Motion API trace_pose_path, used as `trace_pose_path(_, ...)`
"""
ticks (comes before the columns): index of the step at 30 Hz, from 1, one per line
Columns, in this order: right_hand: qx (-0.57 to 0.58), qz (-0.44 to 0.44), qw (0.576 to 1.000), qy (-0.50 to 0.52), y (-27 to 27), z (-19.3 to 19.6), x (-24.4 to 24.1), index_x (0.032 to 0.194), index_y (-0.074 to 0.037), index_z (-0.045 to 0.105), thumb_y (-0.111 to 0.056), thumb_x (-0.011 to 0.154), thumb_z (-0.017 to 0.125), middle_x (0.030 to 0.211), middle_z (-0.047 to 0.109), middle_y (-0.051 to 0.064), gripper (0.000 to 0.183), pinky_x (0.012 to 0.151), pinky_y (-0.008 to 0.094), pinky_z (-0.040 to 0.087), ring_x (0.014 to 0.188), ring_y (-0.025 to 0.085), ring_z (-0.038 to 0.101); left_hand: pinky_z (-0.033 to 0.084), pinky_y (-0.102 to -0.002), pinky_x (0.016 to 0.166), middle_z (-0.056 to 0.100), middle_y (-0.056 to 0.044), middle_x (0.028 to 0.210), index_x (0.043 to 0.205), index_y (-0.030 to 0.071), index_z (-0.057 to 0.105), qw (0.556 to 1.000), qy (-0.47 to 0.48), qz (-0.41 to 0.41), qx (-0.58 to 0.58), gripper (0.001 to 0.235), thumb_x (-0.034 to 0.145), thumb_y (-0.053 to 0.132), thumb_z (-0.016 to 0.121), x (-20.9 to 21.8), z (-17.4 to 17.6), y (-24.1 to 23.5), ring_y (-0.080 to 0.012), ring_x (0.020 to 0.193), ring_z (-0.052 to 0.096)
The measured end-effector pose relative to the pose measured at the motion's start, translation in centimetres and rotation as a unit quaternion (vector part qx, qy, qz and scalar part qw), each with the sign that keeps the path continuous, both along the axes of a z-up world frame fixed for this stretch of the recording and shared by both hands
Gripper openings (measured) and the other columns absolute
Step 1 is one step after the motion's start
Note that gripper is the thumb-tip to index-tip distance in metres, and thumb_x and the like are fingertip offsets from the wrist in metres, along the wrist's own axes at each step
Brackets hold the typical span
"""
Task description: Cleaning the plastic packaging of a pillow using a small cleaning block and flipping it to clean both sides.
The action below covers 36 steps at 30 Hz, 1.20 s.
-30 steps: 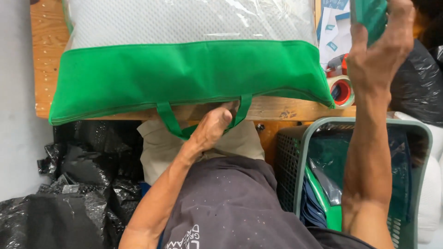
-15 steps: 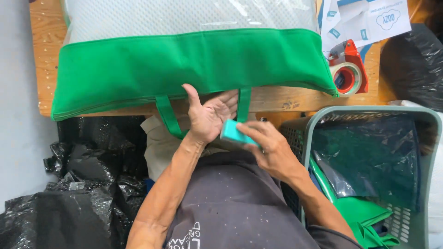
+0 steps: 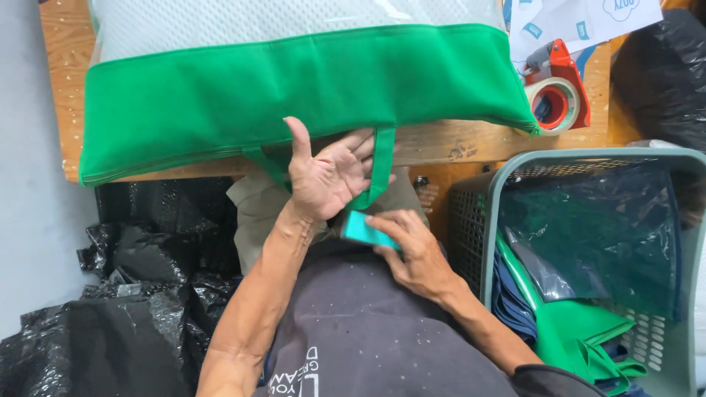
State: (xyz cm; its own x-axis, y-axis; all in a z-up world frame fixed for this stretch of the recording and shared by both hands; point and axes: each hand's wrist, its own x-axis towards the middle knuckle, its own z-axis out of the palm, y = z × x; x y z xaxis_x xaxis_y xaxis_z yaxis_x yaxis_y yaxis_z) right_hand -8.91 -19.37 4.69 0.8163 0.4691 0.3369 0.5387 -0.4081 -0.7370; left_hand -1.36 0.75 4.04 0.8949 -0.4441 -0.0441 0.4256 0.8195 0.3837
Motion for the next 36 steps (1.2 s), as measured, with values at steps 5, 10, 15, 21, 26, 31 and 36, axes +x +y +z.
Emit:
trace_pose_path(5, 0.095, 0.130, 0.976, 0.148, -1.6, 5.9, 1.0, 0.124, 0.000, 0.069, -0.007, 0.087, 0.076, 0.116, 0.071, 0.020, 0.038, 0.081, 0.050, 0.055, 0.099, 0.040, 0.070, 0.009, -0.064, 0.122, 0.012, -0.040, 0.162, 0.158, -0.010, 0.020, 0.945, 0.013, 0.033, 0.326, 0.120, 0.089, 0.087, 0.011, -3.7, 0.2, 0.0, -0.0586, 0.145, 0.004)
trace_pose_path(10, 0.095, 0.082, 0.992, 0.030, -0.4, 6.9, 6.2, 0.130, 0.007, 0.064, 0.000, 0.079, 0.081, 0.120, 0.068, 0.025, 0.054, 0.085, 0.047, 0.054, 0.103, 0.039, 0.069, 0.055, -0.032, 0.087, 0.066, -0.009, 0.096, 0.109, 0.004, 0.065, 0.628, 0.038, 0.523, 0.575, 0.021, 0.104, 0.024, 0.063, -9.3, -2.1, 4.7, -0.0181, 0.088, 0.068)
trace_pose_path(15, 0.080, 0.088, 0.986, -0.119, 8.7, 6.8, 9.4, 0.137, 0.006, 0.060, -0.004, 0.093, 0.077, 0.123, 0.064, 0.023, 0.048, 0.091, 0.048, 0.053, 0.109, 0.041, 0.066, 0.044, -0.031, 0.103, 0.066, -0.002, 0.109, 0.115, 0.011, 0.067, 0.768, 0.065, 0.440, 0.462, 0.046, 0.110, 0.047, 0.039, -7.6, -11.8, 11.8, -0.0109, 0.106, 0.060)
trace_pose_path(21, -0.016, 0.057, 0.962, -0.267, 17.1, 2.9, 9.7, 0.140, 0.001, 0.059, -0.008, 0.100, 0.067, 0.118, 0.057, 0.022, 0.042, 0.089, 0.049, 0.048, 0.101, 0.042, 0.059, 0.047, -0.046, 0.113, 0.059, -0.020, 0.140, 0.145, 0.002, 0.049, 0.967, -0.014, 0.245, 0.068, 0.101, 0.092, 0.083, 0.021, -6.2, -1.0, 9.3, -0.0299, 0.128, 0.061)
trace_pose_path(26, -0.063, 0.085, 0.969, -0.222, 14.9, 1.4, 4.4, 0.140, 0.003, 0.056, -0.011, 0.102, 0.057, 0.113, 0.053, 0.023, 0.041, 0.084, 0.047, 0.046, 0.093, 0.042, 0.057, 0.033, -0.055, 0.124, 0.046, -0.026, 0.153, 0.153, -0.005, 0.036, 0.959, -0.009, 0.250, -0.133, 0.117, 0.083, 0.090, 0.031, -6.6, -4.2, 10.0, -0.0415, 0.142, 0.046)
trace_pose_path(31, -0.042, 0.188, 0.981, 0.003, 11.6, 5.9, 1.5, 0.134, -0.002, 0.064, -0.010, 0.092, 0.069, 0.114, 0.062, 0.021, 0.043, 0.084, 0.048, 0.052, 0.097, 0.043, 0.064, 0.013, -0.055, 0.131, 0.036, -0.018, 0.164, 0.160, -0.001, 0.028, 0.958, 0.025, 0.220, -0.185, 0.118, 0.083, 0.087, 0.046, -7.0, -1.7, 9.3, -0.0337, 0.159, 0.021)
trace_pose_path(36, -0.015, 0.106, 0.990, -0.092, 12.6, 6.6, 6.6, 0.143, -0.001, 0.058, -0.012, 0.098, 0.073, 0.120, 0.058, 0.019, 0.049, 0.089, 0.044, 0.051, 0.103, 0.037, 0.062, 0.021, -0.060, 0.127, 0.040, -0.022, 0.159, 0.156, 0.003, 0.035, 0.956, 0.013, 0.228, -0.182, 0.114, 0.085, 0.091, 0.032, -9.6, -5.3, 5.5, -0.0378, 0.150, 0.034)
